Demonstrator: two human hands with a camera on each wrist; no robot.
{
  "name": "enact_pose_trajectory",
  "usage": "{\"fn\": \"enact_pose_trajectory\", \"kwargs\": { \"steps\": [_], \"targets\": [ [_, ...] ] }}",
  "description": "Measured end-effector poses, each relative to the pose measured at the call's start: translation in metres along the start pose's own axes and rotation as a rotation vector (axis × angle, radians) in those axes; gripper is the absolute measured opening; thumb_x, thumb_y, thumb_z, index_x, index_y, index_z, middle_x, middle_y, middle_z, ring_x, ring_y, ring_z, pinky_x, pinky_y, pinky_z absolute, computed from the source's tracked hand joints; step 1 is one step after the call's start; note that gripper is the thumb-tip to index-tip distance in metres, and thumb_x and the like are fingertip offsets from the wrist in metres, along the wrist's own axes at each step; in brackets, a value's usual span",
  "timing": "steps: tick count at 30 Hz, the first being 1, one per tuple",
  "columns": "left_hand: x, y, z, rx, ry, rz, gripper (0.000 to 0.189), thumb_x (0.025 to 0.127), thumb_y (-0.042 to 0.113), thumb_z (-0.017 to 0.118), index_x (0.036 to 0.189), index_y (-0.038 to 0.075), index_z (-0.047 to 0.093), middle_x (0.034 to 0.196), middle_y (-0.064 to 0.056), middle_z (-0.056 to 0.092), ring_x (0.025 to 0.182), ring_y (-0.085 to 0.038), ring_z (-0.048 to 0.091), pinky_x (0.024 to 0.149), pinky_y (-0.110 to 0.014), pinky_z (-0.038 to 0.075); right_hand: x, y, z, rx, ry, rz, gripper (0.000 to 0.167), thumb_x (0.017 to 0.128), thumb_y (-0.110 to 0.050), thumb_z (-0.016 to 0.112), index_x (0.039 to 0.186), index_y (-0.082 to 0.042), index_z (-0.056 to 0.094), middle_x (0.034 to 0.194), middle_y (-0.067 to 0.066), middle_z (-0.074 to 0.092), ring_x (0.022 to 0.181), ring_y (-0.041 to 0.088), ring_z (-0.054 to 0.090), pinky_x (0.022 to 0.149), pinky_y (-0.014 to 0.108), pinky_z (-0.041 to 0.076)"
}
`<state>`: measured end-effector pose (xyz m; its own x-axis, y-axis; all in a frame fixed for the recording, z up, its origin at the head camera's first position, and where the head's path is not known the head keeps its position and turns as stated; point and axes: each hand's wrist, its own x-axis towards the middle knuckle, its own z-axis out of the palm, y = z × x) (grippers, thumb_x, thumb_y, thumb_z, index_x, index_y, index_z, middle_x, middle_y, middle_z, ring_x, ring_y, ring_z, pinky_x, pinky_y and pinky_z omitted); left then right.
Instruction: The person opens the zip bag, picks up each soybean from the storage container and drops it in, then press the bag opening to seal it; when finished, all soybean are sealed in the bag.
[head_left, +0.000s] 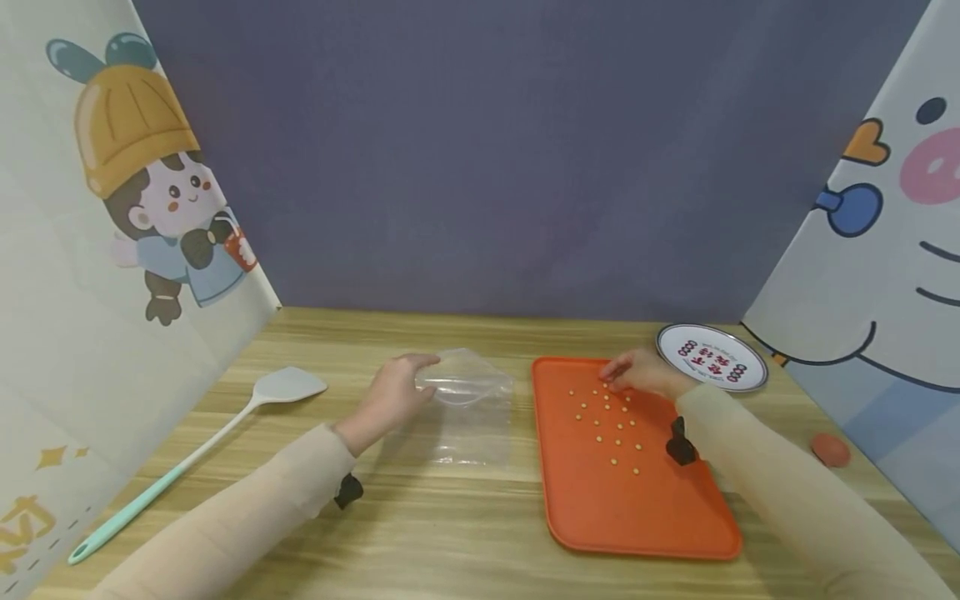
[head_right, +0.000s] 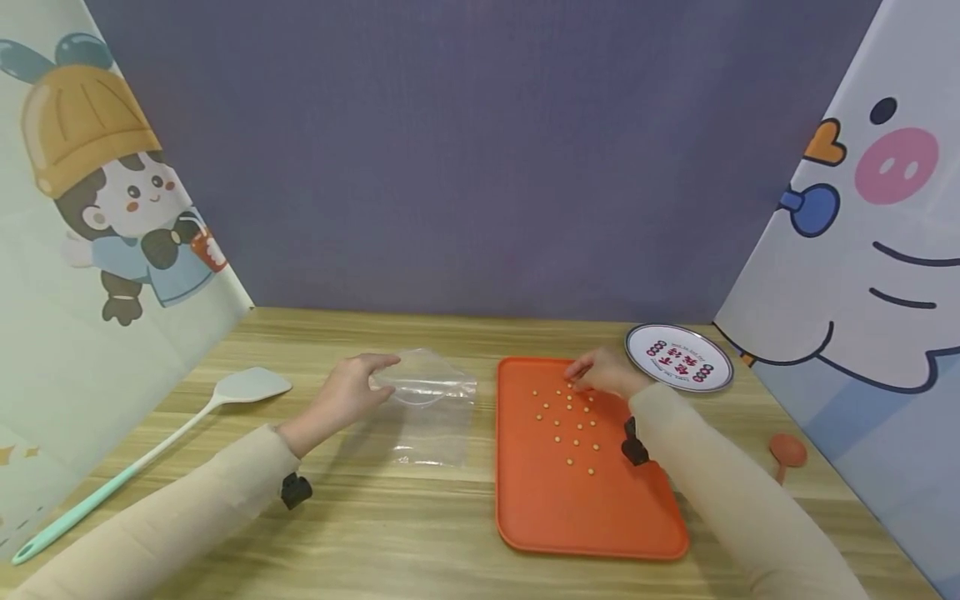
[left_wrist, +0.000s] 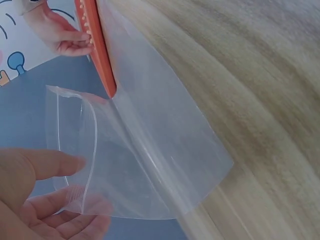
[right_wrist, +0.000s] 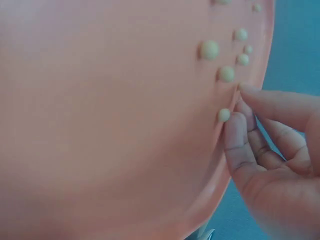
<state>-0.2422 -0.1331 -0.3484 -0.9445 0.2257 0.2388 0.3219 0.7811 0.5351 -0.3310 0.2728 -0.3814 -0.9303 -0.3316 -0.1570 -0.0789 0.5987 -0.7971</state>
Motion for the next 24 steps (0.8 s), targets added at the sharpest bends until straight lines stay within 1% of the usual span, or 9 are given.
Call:
{"fn": "enact_pose_trajectory", "kwargs": {
  "steps": [1,3,5,9,13,19,22,23,24],
  "targets": [
    [0.0001,-0.0001,0.0001,0.002,0.005,0.005,0.052,0.082,0.004,0.07,0.132,0.002,0.056,0.137,-0.018,0.056,0.116,-0.033,0.059,0.107,-0.048,0.046,0.0003,0.0009,-0.0001,0.005,-0.003,-0.005,0.032,0.082,0.009,0.066,0.112,0.017,0.061,0.102,0.02,0.07,0.077,0.007,0.064,0.066,0.021,0.056],
    [0.0001,0.0002,-0.0001,-0.001,0.012,0.012,0.051,0.082,0.003,0.07,0.131,0.001,0.057,0.136,-0.019,0.057,0.122,-0.035,0.056,0.108,-0.048,0.045,0.0002,0.0016,-0.0004,0.001,-0.01,-0.018,0.032,0.081,0.008,0.068,0.111,0.017,0.061,0.101,0.02,0.071,0.078,0.007,0.064,0.067,0.021,0.056],
    [0.0006,0.0003,-0.0001,0.0,0.018,0.017,0.051,0.081,0.003,0.07,0.131,0.001,0.057,0.135,-0.019,0.058,0.125,-0.035,0.055,0.107,-0.048,0.045,-0.0002,0.0015,-0.0006,-0.016,-0.012,-0.028,0.031,0.082,0.005,0.069,0.11,0.016,0.062,0.101,0.02,0.071,0.079,0.007,0.064,0.069,0.022,0.056],
    [0.0015,0.0013,-0.0007,-0.004,0.019,0.025,0.05,0.081,0.003,0.07,0.13,0.0,0.058,0.133,-0.019,0.059,0.125,-0.036,0.055,0.107,-0.048,0.045,0.0,0.0008,-0.0005,-0.072,0.007,-0.024,0.028,0.084,-0.003,0.072,0.107,0.011,0.067,0.101,0.018,0.072,0.079,0.007,0.063,0.07,0.024,0.055],
    [0.0019,0.0025,-0.0005,-0.003,0.016,0.034,0.049,0.081,0.003,0.07,0.129,-0.001,0.058,0.132,-0.02,0.06,0.123,-0.036,0.056,0.106,-0.048,0.046,0.0002,0.0003,-0.0006,-0.11,0.027,-0.013,0.024,0.085,-0.007,0.072,0.104,0.008,0.069,0.101,0.016,0.072,0.077,0.008,0.062,0.068,0.025,0.053],
    [0.0013,0.0029,0.0003,0.015,0.003,0.016,0.05,0.08,0.004,0.071,0.128,-0.001,0.059,0.131,-0.018,0.061,0.124,-0.035,0.056,0.106,-0.047,0.046,-0.0003,-0.0011,0.0001,-0.1,0.044,0.004,0.021,0.088,-0.007,0.069,0.103,0.008,0.068,0.097,0.014,0.072,0.074,0.011,0.063,0.066,0.028,0.056],
    [0.0005,0.0032,0.0007,0.016,0.002,0.0,0.051,0.08,0.004,0.072,0.129,0.001,0.059,0.131,-0.018,0.061,0.119,-0.035,0.059,0.104,-0.047,0.048,0.0004,-0.0042,-0.0001,-0.089,0.057,0.014,0.022,0.09,-0.008,0.066,0.107,0.007,0.067,0.098,0.015,0.072,0.078,0.013,0.065,0.07,0.03,0.058],
    [0.0002,0.0036,0.0007,0.012,0.001,-0.009,0.051,0.08,0.004,0.072,0.129,0.001,0.059,0.131,-0.018,0.061,0.113,-0.034,0.062,0.104,-0.047,0.048,0.0008,-0.006,-0.0001,-0.089,0.068,0.017,0.023,0.091,-0.009,0.066,0.108,0.007,0.067,0.099,0.015,0.072,0.079,0.014,0.066,0.072,0.031,0.058],
    [0.0001,0.004,0.0008,0.009,-0.001,-0.014,0.052,0.08,0.003,0.072,0.13,0.002,0.059,0.132,-0.018,0.06,0.103,-0.033,0.065,0.102,-0.047,0.05,0.0013,-0.0081,-0.0001,-0.089,0.081,0.026,0.024,0.091,-0.01,0.066,0.11,0.006,0.067,0.1,0.014,0.072,0.079,0.014,0.066,0.073,0.031,0.059]
  ]
}}
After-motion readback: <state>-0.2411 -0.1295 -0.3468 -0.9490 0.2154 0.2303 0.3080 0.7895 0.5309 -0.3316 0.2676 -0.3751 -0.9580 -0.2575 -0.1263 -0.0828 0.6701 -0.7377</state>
